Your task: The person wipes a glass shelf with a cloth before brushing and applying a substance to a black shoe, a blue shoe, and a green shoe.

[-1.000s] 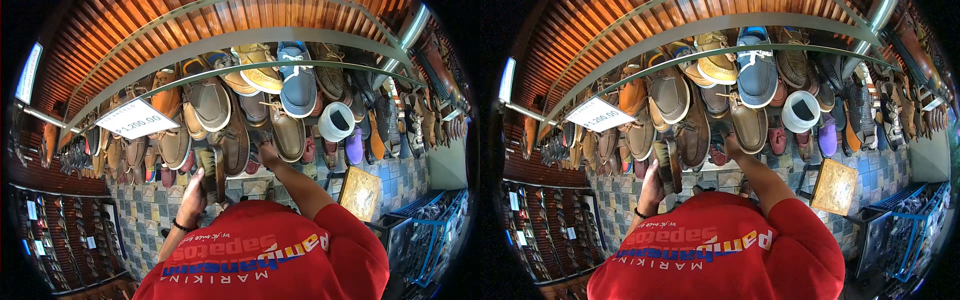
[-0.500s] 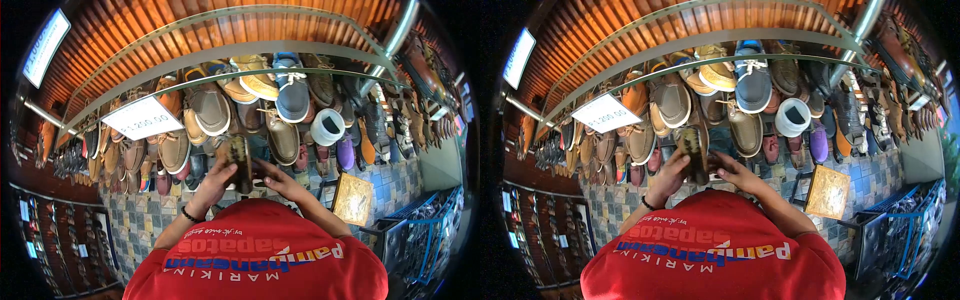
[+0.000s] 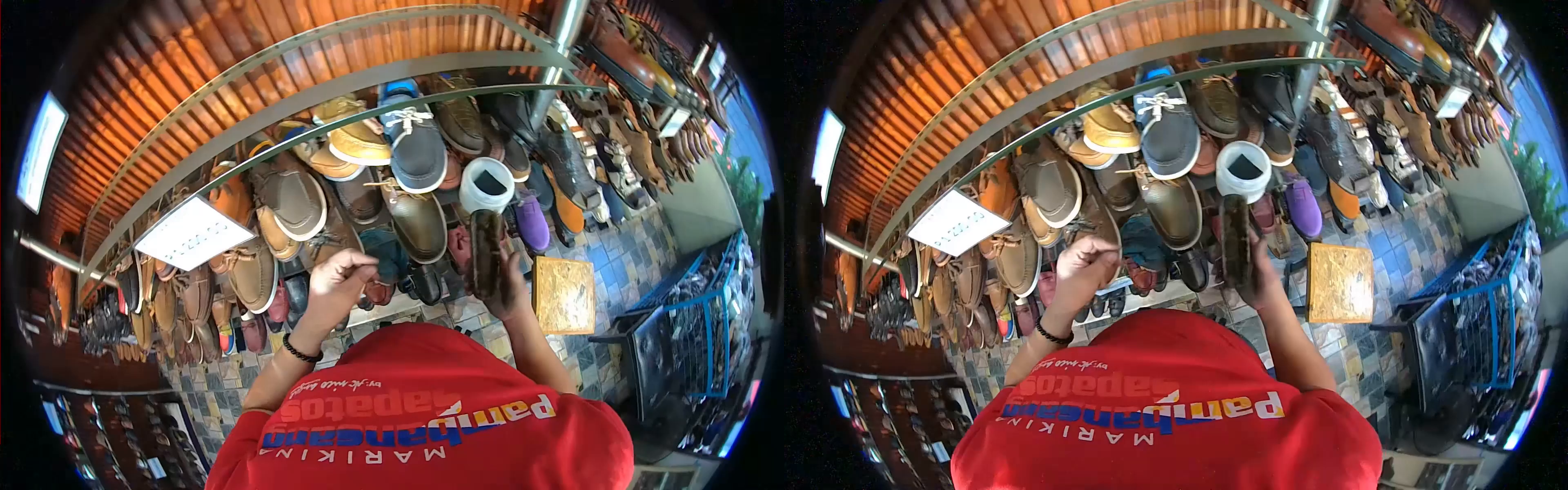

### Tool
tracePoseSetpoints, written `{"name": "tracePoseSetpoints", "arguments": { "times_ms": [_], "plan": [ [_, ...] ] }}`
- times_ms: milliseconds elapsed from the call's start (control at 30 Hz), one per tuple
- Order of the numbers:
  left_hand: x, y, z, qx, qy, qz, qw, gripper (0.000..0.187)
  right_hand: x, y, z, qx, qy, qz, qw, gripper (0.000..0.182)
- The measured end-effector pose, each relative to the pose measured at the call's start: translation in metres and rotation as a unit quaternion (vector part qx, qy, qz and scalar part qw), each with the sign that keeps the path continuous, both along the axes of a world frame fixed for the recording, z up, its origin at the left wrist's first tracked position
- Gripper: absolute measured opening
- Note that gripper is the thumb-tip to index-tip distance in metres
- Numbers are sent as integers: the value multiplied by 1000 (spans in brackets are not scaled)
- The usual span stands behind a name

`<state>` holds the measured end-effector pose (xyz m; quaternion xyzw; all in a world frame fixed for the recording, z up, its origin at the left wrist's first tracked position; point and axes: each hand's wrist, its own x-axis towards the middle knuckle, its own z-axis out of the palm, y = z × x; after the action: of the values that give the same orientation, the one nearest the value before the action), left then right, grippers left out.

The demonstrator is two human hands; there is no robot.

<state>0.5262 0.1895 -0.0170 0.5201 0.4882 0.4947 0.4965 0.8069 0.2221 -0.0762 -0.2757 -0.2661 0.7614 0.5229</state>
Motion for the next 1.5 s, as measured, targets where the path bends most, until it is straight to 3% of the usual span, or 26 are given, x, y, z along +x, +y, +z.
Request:
{"name": "tracePoseSetpoints", "arguments": {
  "times_ms": [100, 133, 167, 233, 333, 467, 533, 700, 1000, 1100, 1333, 1433, 1500],
  "plan": [
    [-3, -1, -10, 31, 41, 53, 997, 7, 31, 8, -10, -38, 142, -67, 987, 53],
    [-3, 0, -11, 41, 102, 69, 992, 23, 46, 24, -34, -30, 129, -108, 985, 47],
    [-7, -3, -7, 5, 81, 33, 996, 37, 65, 39, -55, -23, 114, -155, 981, 42],
    [-13, -3, -8, -18, 104, 7, 994, 44, 75, 51, -52, -10, 88, -175, 981, 40],
    [-1, 1, -3, 20, 80, -3, 997, 45, 86, 83, -57, -9, 72, -230, 970, 37],
    [3, -3, -2, -32, 53, -37, 997, 42, 88, 115, -46, -7, 28, -275, 961, 36],
    [4, -5, -2, -17, 83, -51, 995, 41, 93, 138, -71, -14, -24, -320, 947, 35],
    [8, -7, 0, -27, 91, -70, 993, 40, 81, 147, -70, -5, -168, -402, 900, 31],
    [17, -3, -8, -41, 74, -98, 992, 37, 75, 179, -77, -73, -162, -407, 896, 35],
    [18, -1, -7, -45, 70, -117, 990, 37, 71, 169, -62, -81, -76, -371, 922, 34],
    [15, 2, -3, -24, 73, -100, 992, 34, 79, 133, -46, -150, -122, -371, 908, 32],
    [12, 2, -5, -44, 62, -110, 991, 34, 79, 124, -83, -2, -263, -513, 817, 42],
    [13, 3, -7, -29, 46, -103, 993, 32, 58, 99, -57, 121, -363, -490, 783, 47]
  ]
}}
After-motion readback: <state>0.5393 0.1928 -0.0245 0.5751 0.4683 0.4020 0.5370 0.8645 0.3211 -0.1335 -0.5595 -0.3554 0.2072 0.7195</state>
